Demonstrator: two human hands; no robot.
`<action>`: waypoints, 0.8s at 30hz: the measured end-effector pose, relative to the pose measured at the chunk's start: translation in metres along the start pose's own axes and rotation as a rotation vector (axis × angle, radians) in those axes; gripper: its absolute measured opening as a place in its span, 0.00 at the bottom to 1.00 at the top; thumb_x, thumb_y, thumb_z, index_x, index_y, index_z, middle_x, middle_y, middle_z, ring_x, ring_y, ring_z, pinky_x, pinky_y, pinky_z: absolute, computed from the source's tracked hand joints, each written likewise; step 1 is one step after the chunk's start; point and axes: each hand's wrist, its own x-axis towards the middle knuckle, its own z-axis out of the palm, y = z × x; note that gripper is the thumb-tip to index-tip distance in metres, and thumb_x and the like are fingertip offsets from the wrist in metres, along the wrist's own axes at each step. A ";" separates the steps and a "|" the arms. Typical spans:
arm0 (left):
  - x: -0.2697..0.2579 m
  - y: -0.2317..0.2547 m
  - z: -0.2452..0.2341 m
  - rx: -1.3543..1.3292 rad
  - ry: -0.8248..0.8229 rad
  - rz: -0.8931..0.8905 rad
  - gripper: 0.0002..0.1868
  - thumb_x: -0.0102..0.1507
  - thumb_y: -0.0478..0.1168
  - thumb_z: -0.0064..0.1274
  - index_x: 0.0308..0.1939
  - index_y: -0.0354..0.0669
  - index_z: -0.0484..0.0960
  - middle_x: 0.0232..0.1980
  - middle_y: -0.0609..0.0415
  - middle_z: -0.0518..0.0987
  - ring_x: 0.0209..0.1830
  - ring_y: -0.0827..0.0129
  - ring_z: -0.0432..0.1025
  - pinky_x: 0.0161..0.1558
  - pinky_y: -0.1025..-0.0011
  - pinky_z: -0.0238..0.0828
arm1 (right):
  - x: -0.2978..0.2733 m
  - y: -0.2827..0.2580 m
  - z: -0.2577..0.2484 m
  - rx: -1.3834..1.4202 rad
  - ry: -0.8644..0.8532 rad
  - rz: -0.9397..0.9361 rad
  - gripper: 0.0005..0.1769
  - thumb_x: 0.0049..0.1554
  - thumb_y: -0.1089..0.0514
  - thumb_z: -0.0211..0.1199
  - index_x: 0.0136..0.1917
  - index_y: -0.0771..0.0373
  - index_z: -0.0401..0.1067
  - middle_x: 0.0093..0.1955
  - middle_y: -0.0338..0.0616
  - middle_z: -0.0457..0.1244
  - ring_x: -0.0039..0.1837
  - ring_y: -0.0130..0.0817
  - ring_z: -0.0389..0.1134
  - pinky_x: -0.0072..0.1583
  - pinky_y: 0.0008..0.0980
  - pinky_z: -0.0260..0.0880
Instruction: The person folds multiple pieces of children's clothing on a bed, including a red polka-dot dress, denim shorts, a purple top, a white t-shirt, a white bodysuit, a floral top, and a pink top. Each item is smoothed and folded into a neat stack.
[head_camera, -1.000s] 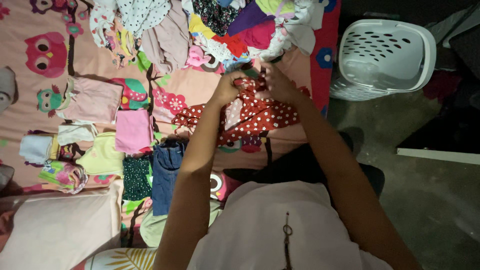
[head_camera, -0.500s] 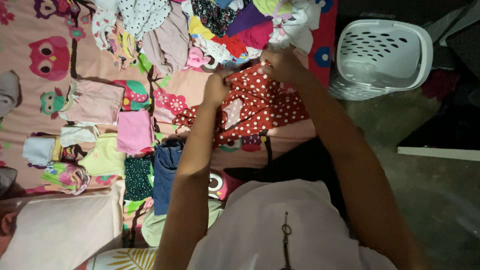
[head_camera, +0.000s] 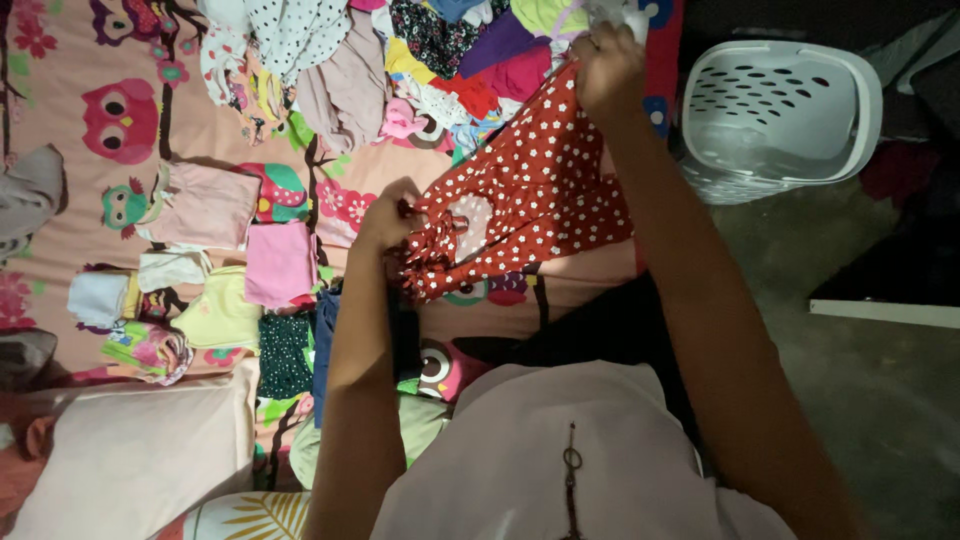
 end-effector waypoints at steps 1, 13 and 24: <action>-0.005 0.000 -0.001 -0.071 -0.051 -0.121 0.26 0.50 0.34 0.68 0.50 0.45 0.75 0.40 0.45 0.80 0.42 0.53 0.76 0.44 0.60 0.75 | -0.003 -0.001 0.000 0.010 0.026 0.010 0.16 0.51 0.66 0.64 0.54 0.62 0.81 0.60 0.58 0.68 0.63 0.54 0.67 0.63 0.48 0.70; -0.083 0.011 -0.025 0.248 0.460 0.375 0.11 0.54 0.29 0.59 0.37 0.48 0.90 0.45 0.52 0.86 0.51 0.54 0.78 0.55 0.62 0.75 | -0.113 0.018 -0.031 0.428 -0.312 0.609 0.24 0.44 0.53 0.78 0.49 0.62 0.72 0.53 0.53 0.65 0.55 0.54 0.68 0.55 0.46 0.69; -0.108 0.032 -0.018 0.463 0.247 0.193 0.13 0.51 0.34 0.63 0.37 0.57 0.92 0.40 0.57 0.85 0.41 0.61 0.79 0.47 0.65 0.77 | -0.187 0.025 -0.054 0.282 -0.278 0.391 0.15 0.50 0.66 0.66 0.49 0.54 0.82 0.60 0.53 0.63 0.61 0.51 0.67 0.60 0.43 0.70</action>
